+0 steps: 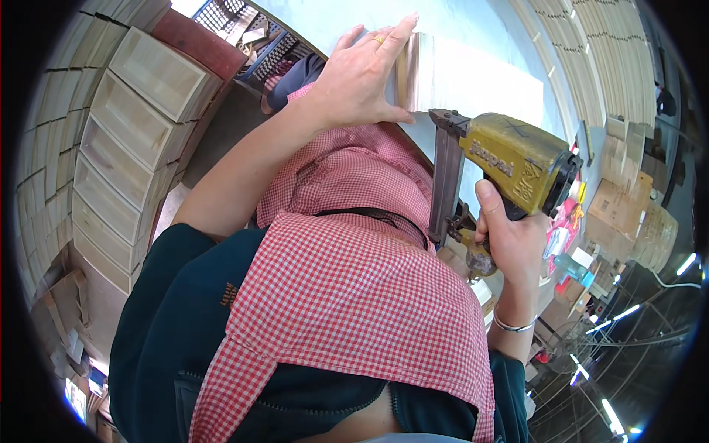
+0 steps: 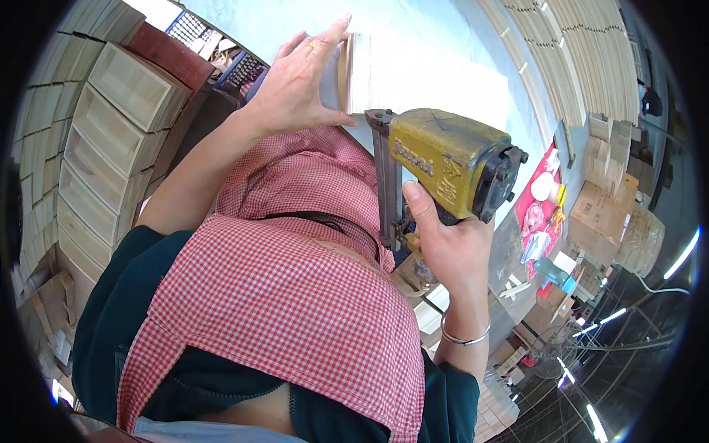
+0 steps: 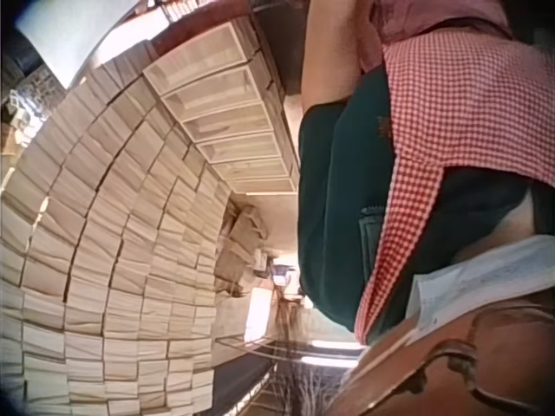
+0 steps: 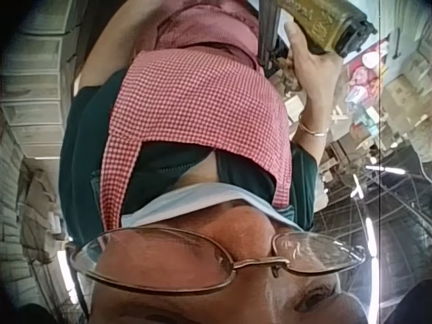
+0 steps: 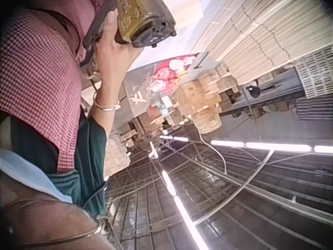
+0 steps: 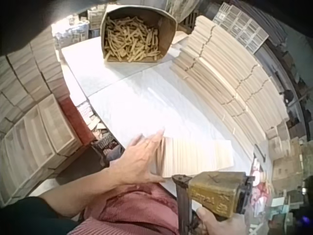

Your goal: Assemble wooden boxes by joining pre-cut wooden panels using a glue bottle and a pneumatic nail gun.

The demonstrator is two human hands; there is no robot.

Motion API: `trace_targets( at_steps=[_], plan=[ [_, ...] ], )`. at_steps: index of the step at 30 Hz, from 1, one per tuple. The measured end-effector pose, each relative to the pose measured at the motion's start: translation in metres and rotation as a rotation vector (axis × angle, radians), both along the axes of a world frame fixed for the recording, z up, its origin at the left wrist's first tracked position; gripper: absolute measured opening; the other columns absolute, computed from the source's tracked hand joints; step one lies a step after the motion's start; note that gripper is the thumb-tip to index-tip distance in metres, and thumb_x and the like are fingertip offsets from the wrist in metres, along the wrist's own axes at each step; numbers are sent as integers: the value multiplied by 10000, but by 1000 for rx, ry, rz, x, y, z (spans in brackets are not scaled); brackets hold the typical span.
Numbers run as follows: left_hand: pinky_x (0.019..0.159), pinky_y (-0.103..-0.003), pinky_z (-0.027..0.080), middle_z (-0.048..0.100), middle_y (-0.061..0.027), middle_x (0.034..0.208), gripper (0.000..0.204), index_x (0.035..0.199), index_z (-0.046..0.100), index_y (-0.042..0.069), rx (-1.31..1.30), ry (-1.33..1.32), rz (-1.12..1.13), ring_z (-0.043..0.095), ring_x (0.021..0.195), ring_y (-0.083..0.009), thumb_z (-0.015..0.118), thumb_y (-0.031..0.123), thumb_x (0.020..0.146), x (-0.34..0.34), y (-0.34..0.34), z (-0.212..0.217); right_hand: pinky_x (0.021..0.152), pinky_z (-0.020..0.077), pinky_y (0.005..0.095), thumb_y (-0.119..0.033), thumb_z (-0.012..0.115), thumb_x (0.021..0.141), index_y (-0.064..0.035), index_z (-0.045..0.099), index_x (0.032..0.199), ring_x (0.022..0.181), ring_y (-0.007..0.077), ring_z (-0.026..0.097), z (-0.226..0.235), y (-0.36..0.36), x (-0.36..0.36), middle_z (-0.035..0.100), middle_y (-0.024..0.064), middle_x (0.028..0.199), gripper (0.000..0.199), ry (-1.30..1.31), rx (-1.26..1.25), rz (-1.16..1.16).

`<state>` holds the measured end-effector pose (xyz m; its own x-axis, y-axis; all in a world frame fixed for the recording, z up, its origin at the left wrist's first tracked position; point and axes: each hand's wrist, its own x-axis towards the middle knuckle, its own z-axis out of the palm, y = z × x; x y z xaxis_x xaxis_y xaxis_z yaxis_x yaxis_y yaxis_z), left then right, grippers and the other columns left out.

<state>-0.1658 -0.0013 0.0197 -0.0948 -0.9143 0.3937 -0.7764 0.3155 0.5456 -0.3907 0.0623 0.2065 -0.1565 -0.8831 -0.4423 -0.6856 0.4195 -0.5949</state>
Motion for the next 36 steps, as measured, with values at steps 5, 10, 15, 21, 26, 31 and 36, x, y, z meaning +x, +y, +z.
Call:
trace_targets(
  at_steps=[5,10,15,21,26,31,36],
  plan=[
    [1258,-453,213,586,-132,1415,1321,1602,209,125,-9,62,15,546,1322,-264,960,439,562,1,3,1,537,533,259,-153,809,859,38,672,1126,659,165,686,4,-6,5,746,126,907,356,-12,-121,103],
    [1240,-459,228,587,-119,1409,1299,1595,220,105,-21,65,12,512,1357,-254,949,427,569,2,8,4,485,478,241,-194,802,875,38,680,1035,574,138,610,7,-25,19,674,81,757,307,-23,-265,295],
    [1220,-470,247,600,-111,1385,1276,1589,227,90,-65,49,-5,487,1381,-247,935,424,581,-5,19,12,391,393,213,-256,799,895,37,690,943,424,92,500,6,-19,20,593,26,580,316,-29,-368,383],
    [1217,-472,251,595,-116,1389,1278,1586,234,85,-83,52,-18,486,1382,-244,940,405,570,-12,26,16,378,387,216,-253,807,886,45,688,953,408,84,475,10,-12,12,593,24,583,328,19,-361,389],
    [1217,-472,251,595,-119,1389,1272,1582,243,83,-82,43,-20,498,1369,-250,943,394,567,-17,28,11,568,536,270,-169,816,852,40,679,1079,693,180,668,16,-19,8,713,123,868,338,48,-228,368],
    [1230,-471,217,590,-115,1396,1253,1573,266,83,-78,65,-15,498,1367,-252,938,401,564,-15,29,7,631,586,289,-157,822,841,35,677,1114,781,216,734,17,-24,11,753,152,947,364,81,-172,352],
    [1180,-458,327,599,-160,1367,1205,1540,312,51,-101,96,-13,553,1302,-295,929,438,580,-9,25,12,591,564,274,-176,813,851,37,671,1117,724,189,712,10,-18,-12,740,123,879,369,38,-348,232]
  ],
)
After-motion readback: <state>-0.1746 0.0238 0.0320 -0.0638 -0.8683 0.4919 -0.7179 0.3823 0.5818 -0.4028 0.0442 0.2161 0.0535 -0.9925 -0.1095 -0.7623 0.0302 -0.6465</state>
